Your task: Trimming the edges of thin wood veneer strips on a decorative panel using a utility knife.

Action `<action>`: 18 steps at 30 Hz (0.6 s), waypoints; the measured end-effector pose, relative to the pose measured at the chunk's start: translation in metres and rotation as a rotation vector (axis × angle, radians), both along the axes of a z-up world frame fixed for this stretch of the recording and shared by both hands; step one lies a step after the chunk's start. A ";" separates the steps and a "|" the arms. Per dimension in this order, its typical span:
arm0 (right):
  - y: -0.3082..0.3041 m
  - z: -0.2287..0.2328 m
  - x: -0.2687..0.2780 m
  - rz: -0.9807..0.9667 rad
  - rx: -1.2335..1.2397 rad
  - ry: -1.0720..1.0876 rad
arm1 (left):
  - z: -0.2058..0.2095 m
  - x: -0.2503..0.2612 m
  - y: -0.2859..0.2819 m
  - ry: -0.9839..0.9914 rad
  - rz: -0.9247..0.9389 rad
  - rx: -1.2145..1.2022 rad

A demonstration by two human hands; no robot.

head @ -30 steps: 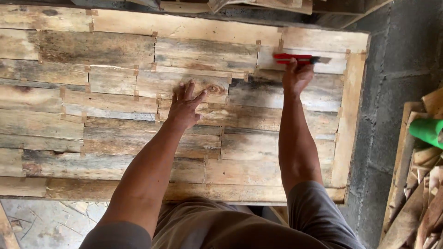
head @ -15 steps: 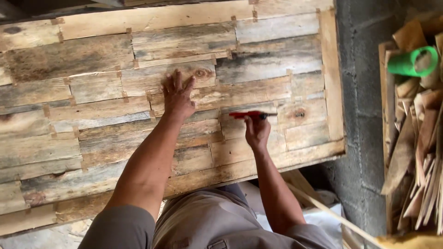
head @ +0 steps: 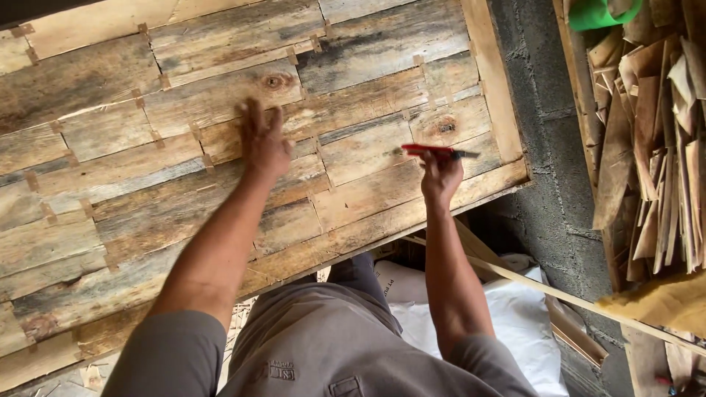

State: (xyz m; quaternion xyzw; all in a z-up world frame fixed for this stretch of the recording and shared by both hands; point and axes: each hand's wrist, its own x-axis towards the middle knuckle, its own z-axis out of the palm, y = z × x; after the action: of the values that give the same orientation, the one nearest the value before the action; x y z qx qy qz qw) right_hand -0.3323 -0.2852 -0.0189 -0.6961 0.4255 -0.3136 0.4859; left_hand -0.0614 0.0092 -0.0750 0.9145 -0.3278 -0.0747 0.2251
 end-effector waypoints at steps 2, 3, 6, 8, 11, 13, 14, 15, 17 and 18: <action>-0.011 0.011 0.028 -0.047 0.058 -0.007 | 0.004 -0.042 -0.013 -0.016 -0.055 -0.025; -0.017 0.017 0.043 -0.096 0.114 -0.010 | 0.006 -0.063 -0.021 -0.028 -0.112 -0.052; -0.058 -0.030 0.063 -0.162 0.132 -0.157 | 0.006 -0.125 -0.035 -0.052 -0.230 -0.246; -0.059 -0.019 0.070 -0.071 0.081 -0.050 | 0.042 -0.150 -0.052 0.101 -0.210 -0.030; -0.083 -0.053 0.077 -0.002 0.097 -0.143 | 0.067 -0.175 -0.068 0.260 -0.198 0.212; -0.089 -0.061 0.076 -0.010 0.174 -0.334 | 0.069 -0.187 -0.072 0.270 -0.192 0.244; -0.086 -0.047 0.078 0.085 0.040 -0.192 | 0.068 -0.188 -0.073 0.263 -0.200 0.259; -0.083 -0.032 0.079 0.180 -0.095 -0.050 | 0.068 -0.189 -0.074 0.256 -0.207 0.274; -0.088 -0.031 0.083 0.089 -0.047 -0.050 | 0.082 -0.185 -0.080 0.276 -0.224 0.361; -0.089 -0.030 0.086 -0.010 0.000 -0.051 | 0.090 -0.182 -0.082 0.292 -0.249 0.446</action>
State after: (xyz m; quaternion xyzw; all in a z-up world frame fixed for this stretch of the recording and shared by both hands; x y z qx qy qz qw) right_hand -0.2464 -0.3745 -0.0488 -0.6858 0.4163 -0.3338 0.4949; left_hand -0.2431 -0.0731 0.0148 0.8736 -0.3772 -0.3031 0.0524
